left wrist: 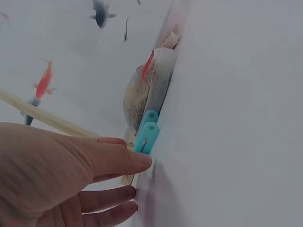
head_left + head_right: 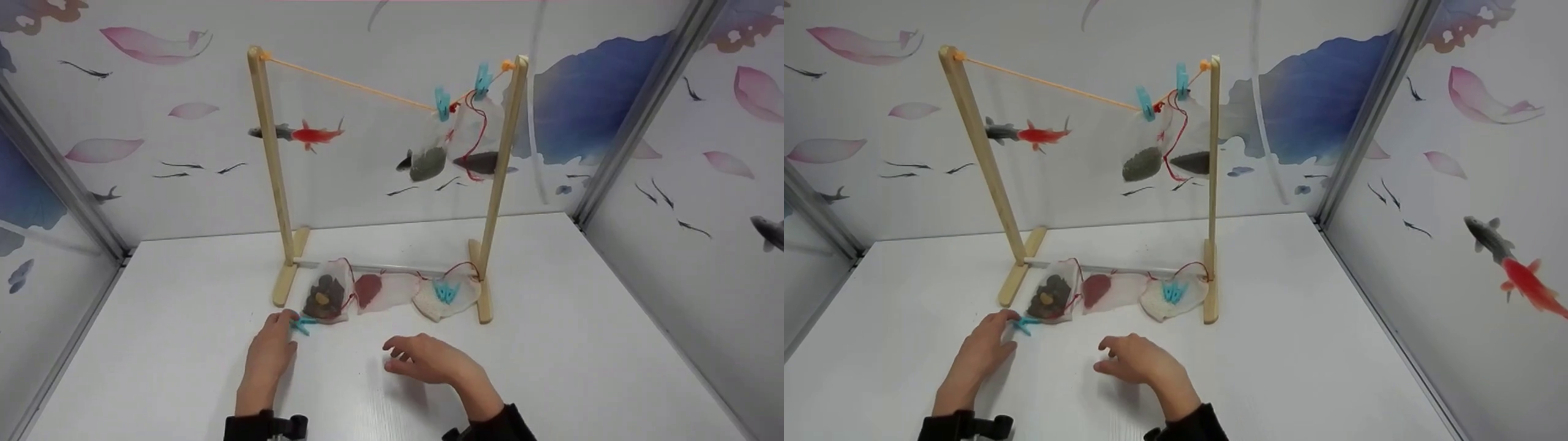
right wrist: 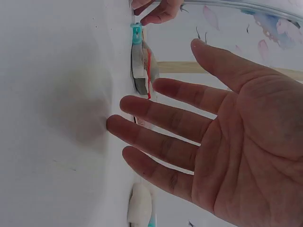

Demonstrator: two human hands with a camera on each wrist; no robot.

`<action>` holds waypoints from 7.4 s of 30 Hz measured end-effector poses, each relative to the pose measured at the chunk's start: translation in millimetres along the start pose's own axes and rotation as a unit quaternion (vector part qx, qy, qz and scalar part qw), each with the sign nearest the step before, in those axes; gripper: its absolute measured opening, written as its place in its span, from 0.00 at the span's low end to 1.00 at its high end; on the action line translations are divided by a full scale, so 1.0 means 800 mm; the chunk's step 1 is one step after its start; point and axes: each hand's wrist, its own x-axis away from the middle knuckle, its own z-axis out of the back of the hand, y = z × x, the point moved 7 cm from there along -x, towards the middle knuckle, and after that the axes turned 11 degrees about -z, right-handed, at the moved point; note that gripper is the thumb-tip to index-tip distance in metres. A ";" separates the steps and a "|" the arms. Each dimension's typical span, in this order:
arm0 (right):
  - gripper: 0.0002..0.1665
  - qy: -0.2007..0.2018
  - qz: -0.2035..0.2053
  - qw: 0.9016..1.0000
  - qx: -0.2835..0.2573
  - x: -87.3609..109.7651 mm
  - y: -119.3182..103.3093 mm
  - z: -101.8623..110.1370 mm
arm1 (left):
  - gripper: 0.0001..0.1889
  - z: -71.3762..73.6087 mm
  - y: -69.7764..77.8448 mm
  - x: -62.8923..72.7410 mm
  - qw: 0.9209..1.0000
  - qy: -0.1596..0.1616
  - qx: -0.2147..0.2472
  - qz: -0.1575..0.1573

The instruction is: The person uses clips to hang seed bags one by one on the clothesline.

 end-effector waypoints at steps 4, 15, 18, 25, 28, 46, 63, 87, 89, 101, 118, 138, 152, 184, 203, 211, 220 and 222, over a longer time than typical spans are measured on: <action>0.22 0.011 -0.012 1.000 -0.011 0.001 0.005 -0.003 | 0.17 0.002 0.005 -0.004 1.000 0.007 -0.014 0.002; 0.22 0.009 -0.037 0.999 0.018 -0.003 0.001 -0.012 | 0.12 -0.003 0.007 -0.007 1.000 0.011 -0.009 -0.022; 0.22 0.012 -0.032 0.999 0.018 -0.001 0.001 -0.011 | 0.10 -0.006 0.009 -0.009 1.000 0.004 -0.015 -0.025; 0.22 0.030 -0.012 0.999 0.021 0.004 -0.001 -0.007 | 0.13 0.002 0.014 -0.005 1.000 -0.001 0.009 -0.019; 0.24 0.053 0.004 0.998 0.012 0.003 -0.004 -0.001 | 0.15 0.007 0.027 -0.003 0.999 -0.008 0.037 -0.022; 0.26 0.160 0.038 0.986 -0.028 0.002 -0.005 0.021 | 0.13 -0.022 0.143 -0.006 0.966 -0.056 0.156 -0.197; 0.19 0.199 0.089 0.975 -0.043 0.006 -0.007 0.030 | 0.13 -0.030 0.150 -0.005 0.950 -0.089 0.206 -0.218; 0.15 0.338 0.092 0.936 -0.042 0.023 0.010 0.062 | 0.32 -0.040 0.065 -0.020 0.992 0.033 -0.098 -0.068; 0.15 0.339 0.091 0.936 -0.041 0.023 0.009 0.062 | 0.32 -0.034 0.061 -0.018 0.991 0.054 -0.111 -0.045; 0.15 0.334 0.075 0.939 -0.040 0.022 0.012 0.061 | 0.24 -0.023 0.053 -0.020 0.985 0.122 -0.120 -0.029; 0.08 0.410 0.113 0.904 -0.044 0.035 0.004 0.069 | 0.20 -0.032 0.071 -0.019 0.988 0.061 -0.084 -0.116; 0.04 0.464 0.125 0.874 -0.070 0.040 0.018 0.101 | 0.06 0.031 0.079 -0.028 0.985 0.154 0.006 -0.083; 0.11 0.539 0.232 0.801 0.121 0.071 -0.075 0.293 | 0.10 0.100 0.149 -0.108 0.980 0.070 0.165 -0.090; 0.18 0.449 0.096 0.831 0.315 0.026 -0.172 0.430 | 0.10 0.208 0.270 -0.253 0.950 0.200 0.225 -0.080; 0.27 0.420 0.021 0.802 0.423 0.007 -0.173 0.403 | 0.18 0.192 0.268 -0.244 0.948 0.107 0.280 -0.107; 0.25 0.496 0.055 0.771 0.395 0.002 -0.168 0.391 | 0.27 0.180 0.239 -0.229 0.967 0.116 0.182 -0.132; 0.07 0.572 0.215 0.702 0.365 0.005 -0.152 0.352 | 0.26 0.136 0.206 -0.215 0.980 0.096 0.128 -0.122; 0.06 0.568 0.240 0.701 0.359 0.005 -0.142 0.338 | 0.25 0.121 0.205 -0.210 0.981 0.084 0.112 -0.133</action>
